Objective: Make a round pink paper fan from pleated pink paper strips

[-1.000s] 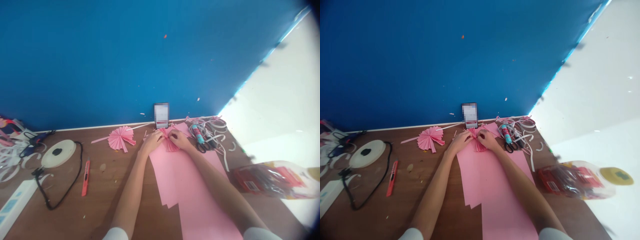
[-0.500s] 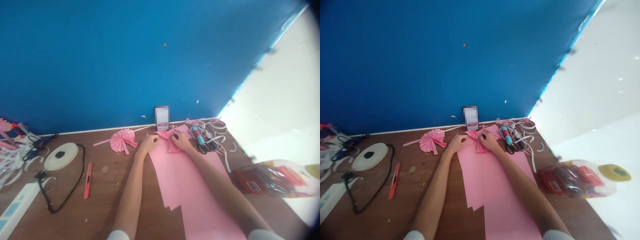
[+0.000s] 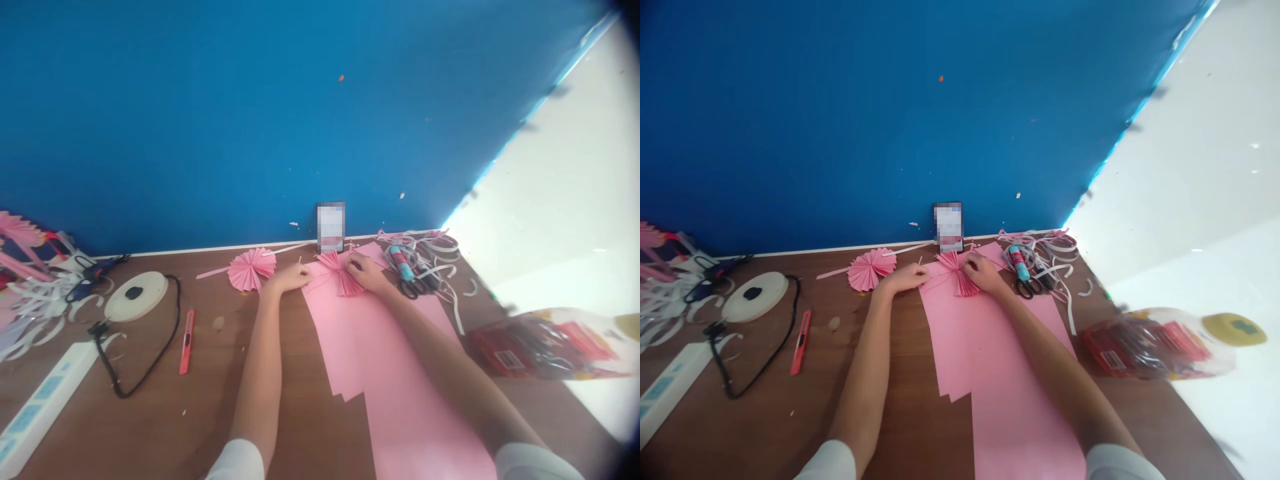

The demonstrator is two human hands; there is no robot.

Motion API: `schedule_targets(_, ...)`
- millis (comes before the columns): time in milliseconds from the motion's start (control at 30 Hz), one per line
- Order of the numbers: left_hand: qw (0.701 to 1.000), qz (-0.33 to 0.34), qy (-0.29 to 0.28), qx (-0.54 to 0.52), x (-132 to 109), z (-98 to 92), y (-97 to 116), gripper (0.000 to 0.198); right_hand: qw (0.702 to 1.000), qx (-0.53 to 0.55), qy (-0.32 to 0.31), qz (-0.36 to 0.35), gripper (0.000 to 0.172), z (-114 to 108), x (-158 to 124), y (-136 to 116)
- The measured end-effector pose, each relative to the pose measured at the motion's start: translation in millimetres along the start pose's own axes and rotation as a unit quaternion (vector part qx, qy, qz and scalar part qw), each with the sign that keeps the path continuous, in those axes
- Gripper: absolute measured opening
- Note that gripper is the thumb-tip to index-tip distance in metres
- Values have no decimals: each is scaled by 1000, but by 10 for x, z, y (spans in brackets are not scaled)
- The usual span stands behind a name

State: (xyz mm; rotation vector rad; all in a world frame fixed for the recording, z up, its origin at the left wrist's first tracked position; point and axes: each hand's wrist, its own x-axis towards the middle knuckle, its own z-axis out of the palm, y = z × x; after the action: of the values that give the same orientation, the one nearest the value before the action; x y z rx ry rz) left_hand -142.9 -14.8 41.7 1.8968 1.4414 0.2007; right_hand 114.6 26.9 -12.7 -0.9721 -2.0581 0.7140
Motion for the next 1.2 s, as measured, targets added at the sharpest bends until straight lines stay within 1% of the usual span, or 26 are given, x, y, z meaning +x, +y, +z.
schedule_targets(67, 1000, -23, 0, 15, -22, -18, -8, 23, 1000, 6, -11, 0, 16, -5, -1, -6)
schedule_targets(133, 998, -34, 29, 39, -18, -11, 22, 25, 1000, 8, -21, -1, 16, -4, -1, -12)
schedule_targets(200, 994, -24, 81, 64, 22, 36, 96, 32, 1000, 11, -23, 0, 16, -2, 1, -17)
schedule_targets(267, 990, 15, 119, 73, 89, 121, 200, 38, 1000, 13, -23, -1, 17, -2, 4, -21)
schedule_targets(367, 992, 40, 98, 69, 188, 281, 356, 33, 1000, 11, -27, -12, 22, -11, 7, -31)
schedule_targets(433, 990, 46, 112, 71, 225, 371, 428, 31, 999, 10, -31, -21, 23, -18, 6, -35)
schedule_targets(533, 986, 42, 140, 80, 241, 443, 476, 28, 999, 10, -40, -26, 17, -18, -2, -33)
schedule_targets(700, 980, 60, 155, 108, 245, 480, 469, 26, 999, -3, -29, -14, 11, -7, -11, -34)
schedule_targets(967, 966, 114, 183, 145, 272, 543, 446, 25, 999, -3, -39, -11, 12, -11, -6, -37)
schedule_targets(1200, 967, 125, 182, 124, 328, 591, 422, 20, 997, -53, -43, -24, 11, 17, 15, -26)
